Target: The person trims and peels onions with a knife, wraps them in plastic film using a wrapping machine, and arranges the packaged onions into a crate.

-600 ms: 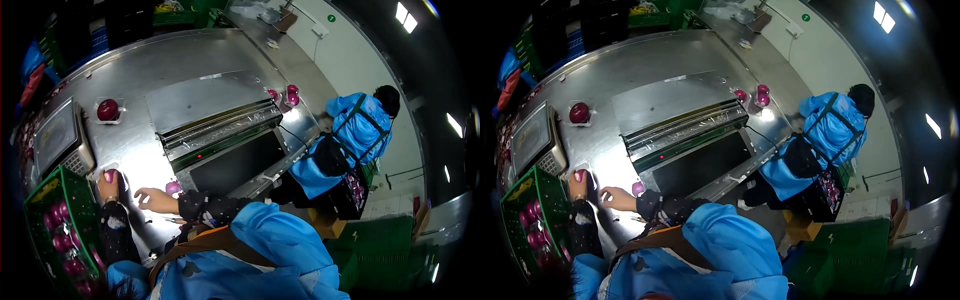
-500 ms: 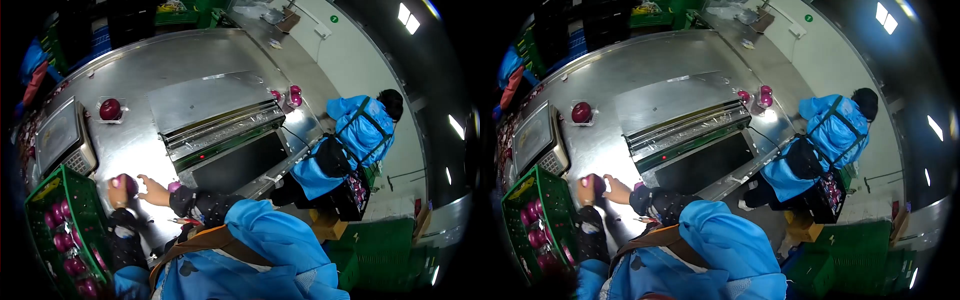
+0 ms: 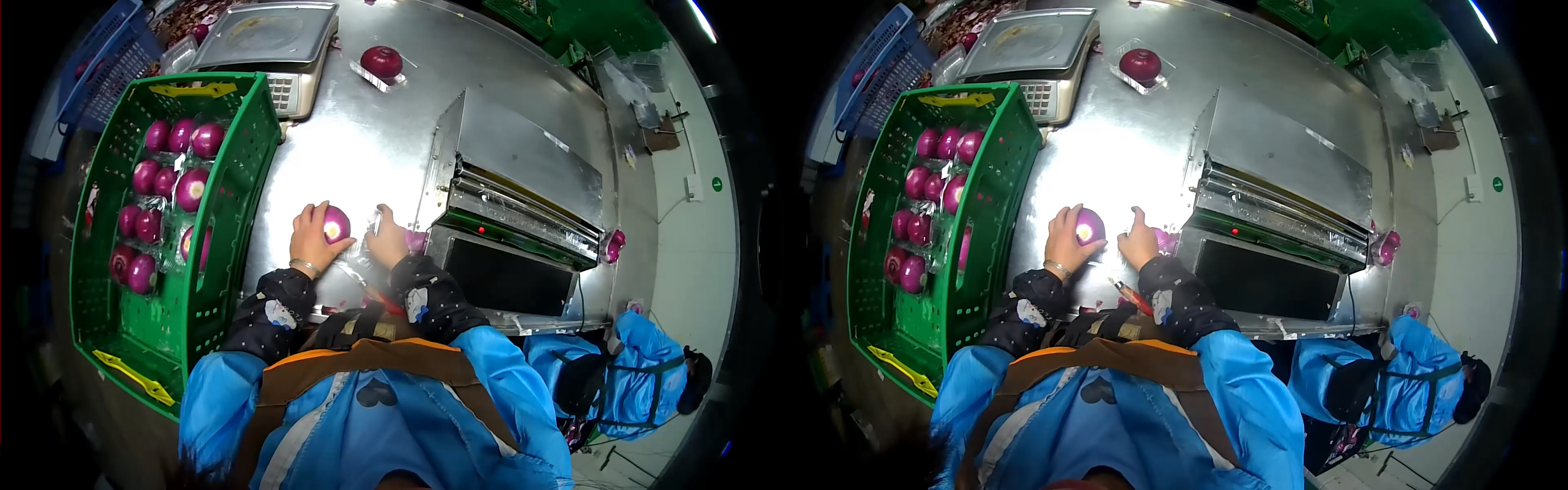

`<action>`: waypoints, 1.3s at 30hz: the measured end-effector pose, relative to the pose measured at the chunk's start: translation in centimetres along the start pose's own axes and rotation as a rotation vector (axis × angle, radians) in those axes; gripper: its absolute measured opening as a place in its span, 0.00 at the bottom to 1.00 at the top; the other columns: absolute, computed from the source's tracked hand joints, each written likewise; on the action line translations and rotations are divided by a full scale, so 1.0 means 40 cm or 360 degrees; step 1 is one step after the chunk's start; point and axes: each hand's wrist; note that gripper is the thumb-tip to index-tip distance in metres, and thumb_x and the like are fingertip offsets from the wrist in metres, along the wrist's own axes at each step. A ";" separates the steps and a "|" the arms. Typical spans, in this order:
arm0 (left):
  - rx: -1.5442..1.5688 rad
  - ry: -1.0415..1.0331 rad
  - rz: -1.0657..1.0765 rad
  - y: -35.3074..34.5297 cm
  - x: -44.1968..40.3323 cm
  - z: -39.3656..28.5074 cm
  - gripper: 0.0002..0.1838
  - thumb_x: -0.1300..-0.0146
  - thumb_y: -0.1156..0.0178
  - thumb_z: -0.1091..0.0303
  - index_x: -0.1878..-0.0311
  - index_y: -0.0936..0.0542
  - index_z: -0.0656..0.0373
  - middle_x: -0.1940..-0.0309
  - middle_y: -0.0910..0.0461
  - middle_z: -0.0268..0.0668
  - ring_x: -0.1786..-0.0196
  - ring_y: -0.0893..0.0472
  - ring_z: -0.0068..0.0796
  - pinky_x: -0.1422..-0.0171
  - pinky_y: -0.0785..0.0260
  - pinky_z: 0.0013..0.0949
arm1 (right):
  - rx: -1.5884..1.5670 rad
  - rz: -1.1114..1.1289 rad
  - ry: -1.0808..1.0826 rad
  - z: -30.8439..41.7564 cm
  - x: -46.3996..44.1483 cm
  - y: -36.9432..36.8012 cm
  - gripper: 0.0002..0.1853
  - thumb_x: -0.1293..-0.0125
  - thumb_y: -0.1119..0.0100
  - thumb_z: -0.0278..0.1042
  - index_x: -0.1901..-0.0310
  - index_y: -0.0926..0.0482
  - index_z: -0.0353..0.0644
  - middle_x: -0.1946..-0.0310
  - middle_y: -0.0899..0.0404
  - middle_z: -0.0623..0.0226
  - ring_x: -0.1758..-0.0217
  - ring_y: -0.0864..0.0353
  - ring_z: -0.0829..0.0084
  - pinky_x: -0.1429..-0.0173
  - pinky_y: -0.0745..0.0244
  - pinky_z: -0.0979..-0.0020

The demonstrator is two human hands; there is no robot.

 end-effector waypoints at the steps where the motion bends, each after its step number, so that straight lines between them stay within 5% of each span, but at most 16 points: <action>1: -0.0089 -0.0077 -0.0145 0.000 0.011 -0.001 0.41 0.58 0.29 0.56 0.38 0.33 0.55 0.43 0.34 0.50 0.41 0.34 0.51 0.40 0.35 0.44 | -0.0008 -0.0057 -0.0021 0.000 0.014 0.010 0.31 0.49 0.44 0.29 0.41 0.38 0.33 0.67 0.20 0.45 0.60 0.20 0.47 0.52 0.26 0.57; 3: -0.0273 -0.0248 -0.0468 0.021 0.011 0.012 0.40 0.57 0.29 0.58 0.38 0.32 0.56 0.44 0.33 0.52 0.40 0.35 0.51 0.40 0.36 0.45 | -0.0001 -0.0109 0.0052 -0.080 -0.006 -0.032 0.30 0.49 0.44 0.30 0.43 0.36 0.31 0.67 0.21 0.42 0.60 0.20 0.47 0.53 0.26 0.56; 5: -0.0323 0.0235 -0.0445 0.055 0.011 0.077 0.35 0.54 0.32 0.65 0.40 0.30 0.57 0.56 0.25 0.49 0.51 0.25 0.42 0.51 0.30 0.41 | 0.0089 0.0028 -0.0019 -0.096 -0.005 -0.054 0.30 0.49 0.44 0.30 0.42 0.36 0.29 0.66 0.22 0.40 0.59 0.21 0.46 0.53 0.26 0.56; 7: 0.1162 0.0701 0.0268 -0.096 -0.007 0.262 0.29 0.54 0.35 0.73 0.44 0.26 0.58 0.74 0.24 0.40 0.70 0.23 0.29 0.67 0.31 0.34 | -0.0024 -0.0071 -0.0099 -0.096 -0.002 -0.063 0.29 0.46 0.46 0.28 0.40 0.37 0.28 0.63 0.22 0.39 0.58 0.21 0.45 0.53 0.26 0.54; 9: 0.0640 0.0668 0.0227 -0.037 -0.025 0.187 0.29 0.53 0.39 0.78 0.43 0.26 0.59 0.83 0.28 0.32 0.81 0.30 0.21 0.76 0.36 0.29 | -0.0034 -0.0063 0.0062 -0.094 -0.021 -0.052 0.26 0.47 0.48 0.24 0.44 0.33 0.28 0.64 0.23 0.38 0.60 0.21 0.46 0.53 0.26 0.56; 11: 0.0674 0.0556 0.0059 0.012 -0.039 0.159 0.29 0.51 0.43 0.80 0.40 0.27 0.60 0.84 0.31 0.28 0.81 0.31 0.19 0.76 0.38 0.27 | -0.0178 -0.0054 0.0123 -0.070 -0.021 -0.011 0.18 0.46 0.49 0.24 0.51 0.28 0.32 0.69 0.22 0.41 0.61 0.21 0.47 0.54 0.27 0.56; 15: 0.1300 0.0474 -0.0034 0.184 -0.095 -0.139 0.32 0.50 0.49 0.83 0.37 0.30 0.62 0.84 0.38 0.21 0.84 0.40 0.10 0.80 0.48 0.18 | -0.0532 -0.0092 0.0178 -0.011 -0.002 0.206 0.18 0.42 0.49 0.22 0.48 0.30 0.34 0.67 0.21 0.52 0.78 0.19 0.63 0.68 0.24 0.65; 18: 0.1196 0.0188 -0.0071 0.228 -0.128 -0.404 0.31 0.48 0.48 0.82 0.36 0.32 0.63 0.85 0.40 0.19 0.85 0.42 0.07 0.83 0.52 0.17 | -0.0468 -0.0303 0.0558 -0.048 -0.013 0.437 0.18 0.41 0.49 0.23 0.47 0.31 0.38 0.68 0.22 0.61 0.83 0.23 0.74 0.79 0.27 0.73; 19: 0.1287 0.0149 -0.0012 0.220 -0.156 -0.480 0.32 0.48 0.48 0.82 0.35 0.33 0.62 0.86 0.41 0.19 0.85 0.42 0.07 0.84 0.52 0.17 | -0.0787 -0.0066 0.0206 -0.034 -0.004 0.548 0.19 0.41 0.48 0.24 0.46 0.32 0.38 0.68 0.22 0.64 0.82 0.23 0.77 0.82 0.29 0.75; 22: 0.1510 0.0082 0.0313 0.134 -0.258 -0.661 0.37 0.50 0.46 0.82 0.32 0.38 0.60 0.87 0.38 0.22 0.87 0.40 0.13 0.85 0.49 0.22 | -0.0655 -0.0128 0.0239 -0.128 -0.062 0.793 0.20 0.41 0.47 0.26 0.45 0.32 0.37 0.69 0.23 0.64 0.83 0.24 0.78 0.84 0.31 0.76; 25: 0.1526 0.0044 0.0294 -0.054 -0.369 -0.770 0.36 0.53 0.48 0.81 0.34 0.33 0.57 0.86 0.33 0.26 0.86 0.37 0.15 0.84 0.47 0.24 | -0.0527 -0.0158 0.0196 -0.272 -0.154 0.950 0.21 0.43 0.46 0.24 0.46 0.31 0.33 0.71 0.24 0.59 0.85 0.25 0.74 0.84 0.32 0.74; 29: 0.1044 -0.0007 0.0265 -0.237 -0.472 -0.821 0.39 0.56 0.50 0.80 0.35 0.30 0.46 0.86 0.34 0.27 0.86 0.37 0.18 0.82 0.43 0.27 | -0.0470 -0.0218 0.0034 -0.405 -0.226 1.037 0.21 0.46 0.49 0.23 0.47 0.29 0.33 0.67 0.21 0.52 0.73 0.18 0.64 0.69 0.22 0.64; 30: 0.1099 -0.0039 0.0352 -0.272 -0.499 -0.813 0.39 0.56 0.51 0.80 0.35 0.30 0.46 0.86 0.31 0.28 0.86 0.36 0.17 0.81 0.42 0.27 | -0.0003 -0.0553 0.0244 -0.461 -0.255 1.021 0.20 0.47 0.47 0.23 0.49 0.28 0.32 0.68 0.20 0.51 0.71 0.18 0.62 0.65 0.22 0.63; 33: 0.0666 -0.0172 0.0306 -0.378 -0.589 -0.700 0.35 0.57 0.48 0.75 0.38 0.26 0.47 0.82 0.25 0.30 0.84 0.32 0.18 0.80 0.40 0.25 | -0.0400 -0.0069 -0.0110 -0.505 -0.255 1.041 0.20 0.50 0.43 0.26 0.53 0.27 0.30 0.69 0.19 0.52 0.63 0.18 0.56 0.57 0.23 0.56; 37: 0.0738 0.0057 0.0519 -0.373 -0.648 -0.663 0.27 0.55 0.46 0.71 0.46 0.21 0.58 0.79 0.25 0.29 0.83 0.32 0.17 0.81 0.42 0.22 | -0.0025 -0.1120 0.0671 -0.475 -0.197 1.084 0.30 0.51 0.36 0.39 0.47 0.30 0.34 0.56 0.24 0.45 0.49 0.26 0.49 0.43 0.31 0.55; 39: 0.0934 0.0144 0.0569 -0.365 -0.637 -0.733 0.31 0.54 0.47 0.74 0.40 0.27 0.58 0.81 0.28 0.28 0.83 0.32 0.17 0.83 0.44 0.22 | 0.0041 -0.0565 0.0858 -0.411 -0.165 1.125 0.33 0.52 0.36 0.47 0.45 0.30 0.38 0.52 0.27 0.46 0.46 0.29 0.49 0.40 0.33 0.57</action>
Point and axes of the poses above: each hand's wrist, its own x-axis away from the middle knuckle, its own y-axis out of the back of the hand, z = x × y
